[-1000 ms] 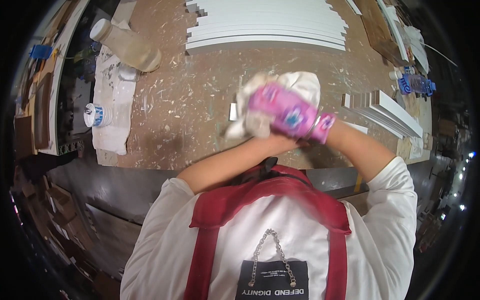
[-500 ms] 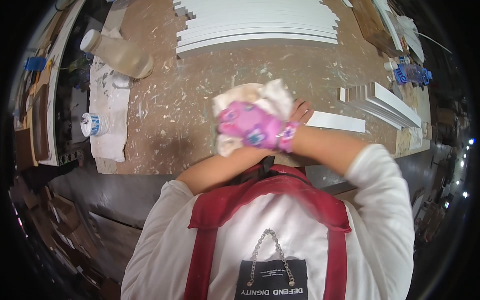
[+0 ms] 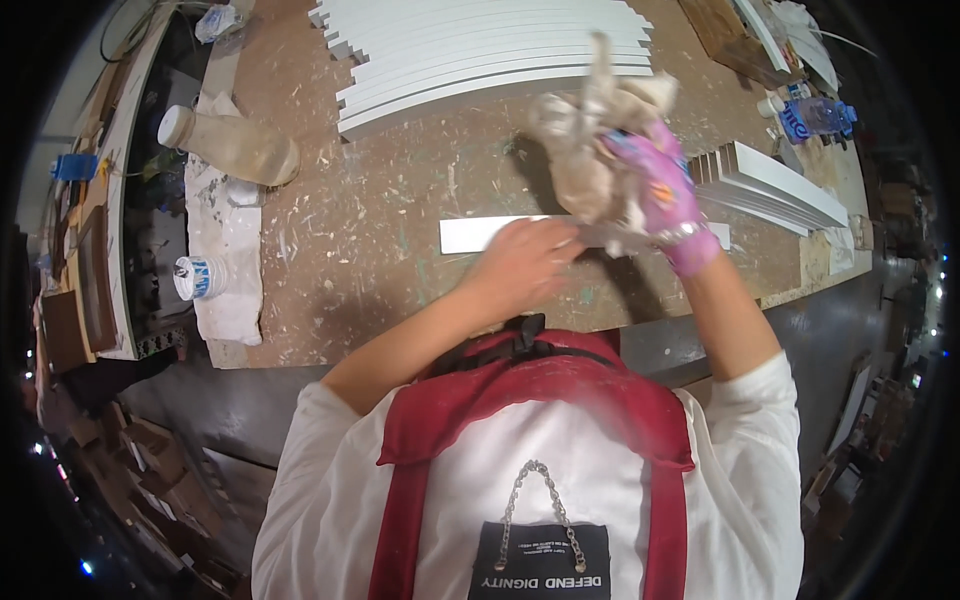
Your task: The person wipes white wooden strips and trim pieces with a cloth moistened from a clear bottle. They wipe the front, sides, and edges of each piece before stacking them on the workbench.
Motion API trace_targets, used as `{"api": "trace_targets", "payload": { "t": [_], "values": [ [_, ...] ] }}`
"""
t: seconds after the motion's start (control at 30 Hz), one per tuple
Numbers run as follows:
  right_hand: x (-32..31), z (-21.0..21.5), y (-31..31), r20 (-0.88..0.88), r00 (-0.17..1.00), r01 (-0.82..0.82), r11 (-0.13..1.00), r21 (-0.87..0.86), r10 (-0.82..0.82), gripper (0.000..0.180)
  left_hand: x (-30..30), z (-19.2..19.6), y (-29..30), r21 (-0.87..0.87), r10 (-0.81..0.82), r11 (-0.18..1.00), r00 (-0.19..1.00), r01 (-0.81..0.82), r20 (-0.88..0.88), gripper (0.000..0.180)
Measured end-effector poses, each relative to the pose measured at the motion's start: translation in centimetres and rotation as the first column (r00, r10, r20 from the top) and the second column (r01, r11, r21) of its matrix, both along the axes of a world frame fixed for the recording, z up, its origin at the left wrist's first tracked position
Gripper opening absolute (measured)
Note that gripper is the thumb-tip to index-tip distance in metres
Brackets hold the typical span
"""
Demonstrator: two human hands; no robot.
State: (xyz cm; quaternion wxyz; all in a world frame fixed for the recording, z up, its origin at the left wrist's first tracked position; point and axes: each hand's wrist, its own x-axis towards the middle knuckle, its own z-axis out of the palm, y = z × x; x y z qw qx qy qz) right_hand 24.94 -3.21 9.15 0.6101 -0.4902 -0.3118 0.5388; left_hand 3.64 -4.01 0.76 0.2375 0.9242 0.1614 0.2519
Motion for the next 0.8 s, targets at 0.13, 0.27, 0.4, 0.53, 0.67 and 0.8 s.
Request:
{"api": "trace_targets", "payload": {
  "t": [0.13,0.27,0.4,0.53,0.67,0.8],
  "values": [
    [5.1,-4.9,-5.2,0.094,0.983,0.153,0.987,0.050,-0.158,0.025,-8.3,-0.3,1.4,-0.170,0.350,0.923,0.937,-0.345,0.004,0.060],
    [-0.9,-3.7,-5.5,0.414,0.908,-0.050,0.997,-0.054,0.067,0.025,-10.7,-0.2,2.6,-0.248,0.354,0.897,0.931,-0.365,-0.089,0.072],
    [-10.6,-3.6,-2.5,0.916,0.266,-0.648,0.759,-0.060,0.300,0.025,-9.9,-1.2,3.2,-0.579,0.374,0.716,0.915,-0.390,-0.153,0.057],
    [-8.2,-8.9,-4.7,0.943,0.282,-0.551,0.775,0.308,-0.174,0.027,-10.4,-3.3,2.9,-0.454,0.489,0.766,0.871,-0.456,-0.049,0.075],
    [3.9,-6.6,-11.9,0.959,0.281,-0.120,0.991,0.052,-0.016,0.031,-9.3,-1.1,2.3,-0.476,0.469,0.751,0.877,-0.458,-0.103,0.075],
    [11.3,-3.9,-19.6,0.960,0.263,0.243,0.970,0.026,-0.092,0.032,-10.3,-0.1,2.0,-0.338,0.407,0.830,0.896,-0.444,-0.178,0.060]
  ]
}}
